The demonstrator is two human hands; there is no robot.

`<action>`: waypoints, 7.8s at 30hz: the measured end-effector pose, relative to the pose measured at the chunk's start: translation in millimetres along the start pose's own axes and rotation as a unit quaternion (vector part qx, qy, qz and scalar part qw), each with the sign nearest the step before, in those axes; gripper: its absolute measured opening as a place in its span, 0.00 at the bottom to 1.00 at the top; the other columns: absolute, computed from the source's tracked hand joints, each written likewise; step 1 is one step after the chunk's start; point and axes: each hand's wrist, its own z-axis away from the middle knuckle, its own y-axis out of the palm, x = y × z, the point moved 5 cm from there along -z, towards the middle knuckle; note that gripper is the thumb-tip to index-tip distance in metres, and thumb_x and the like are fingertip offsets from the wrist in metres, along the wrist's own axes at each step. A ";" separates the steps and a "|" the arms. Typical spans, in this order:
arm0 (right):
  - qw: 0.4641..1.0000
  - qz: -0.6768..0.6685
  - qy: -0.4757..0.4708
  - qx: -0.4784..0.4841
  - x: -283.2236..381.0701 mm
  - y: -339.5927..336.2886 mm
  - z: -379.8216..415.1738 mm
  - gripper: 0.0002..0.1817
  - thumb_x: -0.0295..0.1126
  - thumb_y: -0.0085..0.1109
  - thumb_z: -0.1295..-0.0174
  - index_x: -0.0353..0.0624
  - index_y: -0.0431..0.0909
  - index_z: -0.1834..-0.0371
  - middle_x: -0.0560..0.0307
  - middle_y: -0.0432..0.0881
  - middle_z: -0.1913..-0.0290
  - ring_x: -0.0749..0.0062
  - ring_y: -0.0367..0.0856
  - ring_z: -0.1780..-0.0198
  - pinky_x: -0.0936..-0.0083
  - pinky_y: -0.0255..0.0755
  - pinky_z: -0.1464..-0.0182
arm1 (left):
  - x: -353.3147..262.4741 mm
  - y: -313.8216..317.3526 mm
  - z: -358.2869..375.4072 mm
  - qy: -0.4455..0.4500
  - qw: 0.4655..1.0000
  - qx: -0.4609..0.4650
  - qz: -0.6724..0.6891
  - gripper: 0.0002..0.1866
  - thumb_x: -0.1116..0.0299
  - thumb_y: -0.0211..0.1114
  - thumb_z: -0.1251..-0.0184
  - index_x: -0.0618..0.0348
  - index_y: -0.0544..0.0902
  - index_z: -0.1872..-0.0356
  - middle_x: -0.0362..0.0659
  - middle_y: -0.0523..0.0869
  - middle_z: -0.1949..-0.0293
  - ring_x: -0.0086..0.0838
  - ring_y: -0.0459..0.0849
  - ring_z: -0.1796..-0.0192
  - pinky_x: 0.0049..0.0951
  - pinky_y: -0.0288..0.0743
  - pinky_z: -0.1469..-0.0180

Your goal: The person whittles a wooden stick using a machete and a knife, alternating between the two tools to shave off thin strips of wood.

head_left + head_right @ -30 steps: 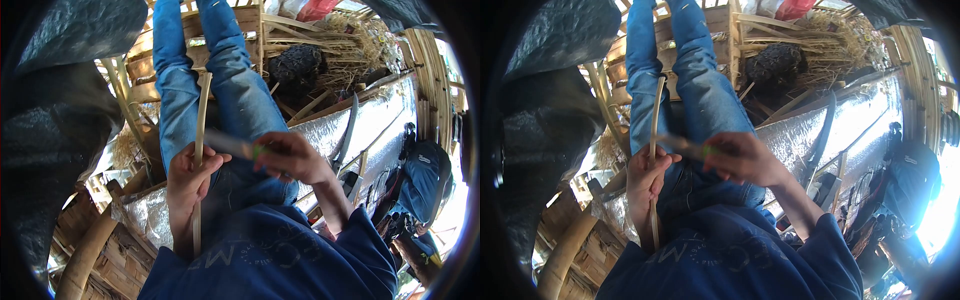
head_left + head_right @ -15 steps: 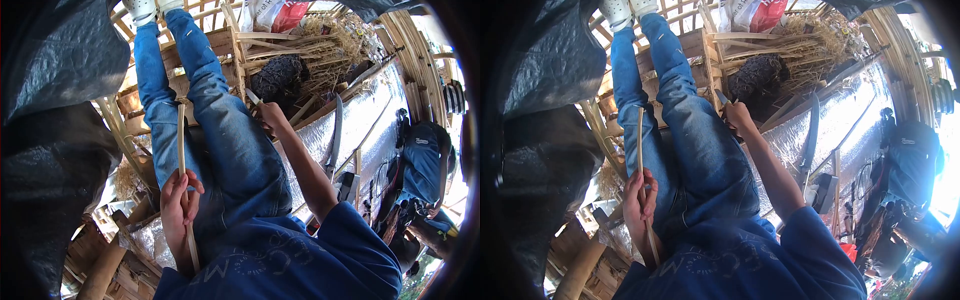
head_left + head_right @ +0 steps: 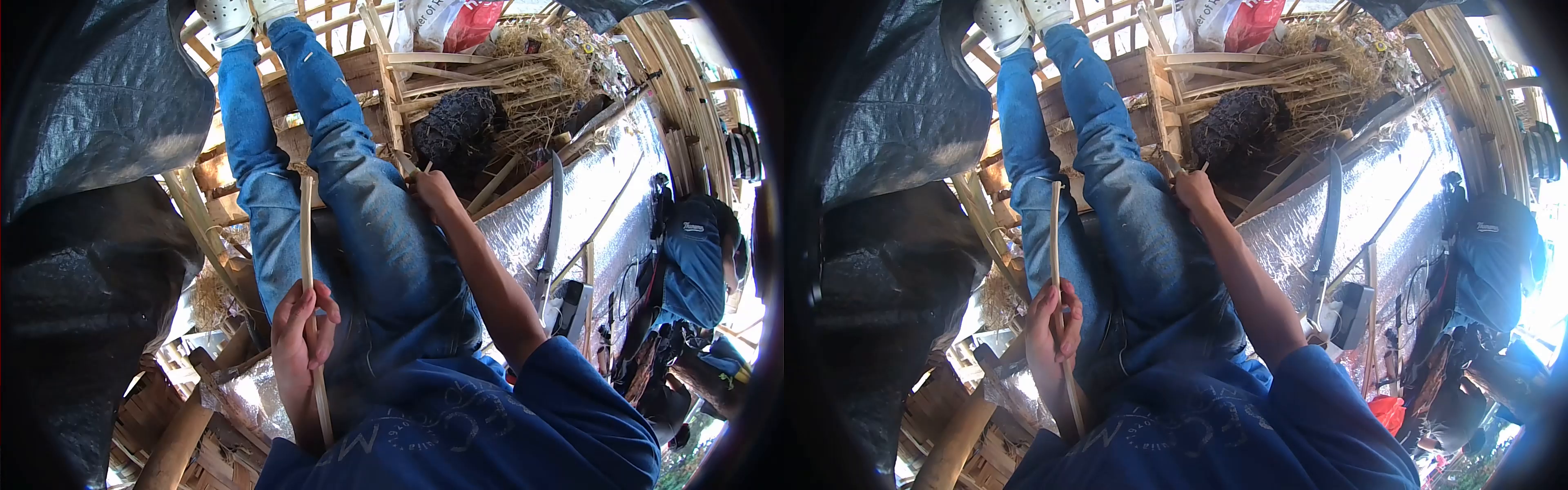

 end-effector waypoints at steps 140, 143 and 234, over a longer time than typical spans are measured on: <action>0.754 0.311 -0.574 0.078 100.7 -36.1 233.8 0.11 0.26 0.59 0.54 0.42 0.82 0.65 0.48 0.81 0.79 0.57 0.82 0.79 0.66 0.78 0.72 | 14.9 44.4 33.1 -0.210 0.966 0.090 0.123 0.10 0.59 0.52 0.26 0.53 0.69 0.58 0.30 0.60 0.82 0.10 0.52 0.88 0.13 0.42 0.89; 0.730 0.381 -0.567 0.003 99.0 -29.0 199.4 0.09 0.28 0.57 0.50 0.41 0.81 0.66 0.49 0.81 0.80 0.57 0.80 0.80 0.66 0.77 0.73 | 15.5 51.2 39.9 -0.233 0.957 0.108 0.131 0.09 0.58 0.52 0.26 0.52 0.69 0.60 0.30 0.59 0.82 0.10 0.52 0.88 0.14 0.42 0.89; 0.828 0.270 -0.491 0.002 90.5 -43.8 221.8 0.06 0.26 0.56 0.51 0.39 0.81 0.71 0.43 0.78 0.81 0.51 0.80 0.79 0.62 0.76 0.73 | 2.1 49.3 35.6 0.005 0.910 0.040 -0.414 0.16 0.65 0.44 0.23 0.66 0.76 0.54 0.42 0.78 0.82 0.19 0.72 0.81 0.23 0.64 0.75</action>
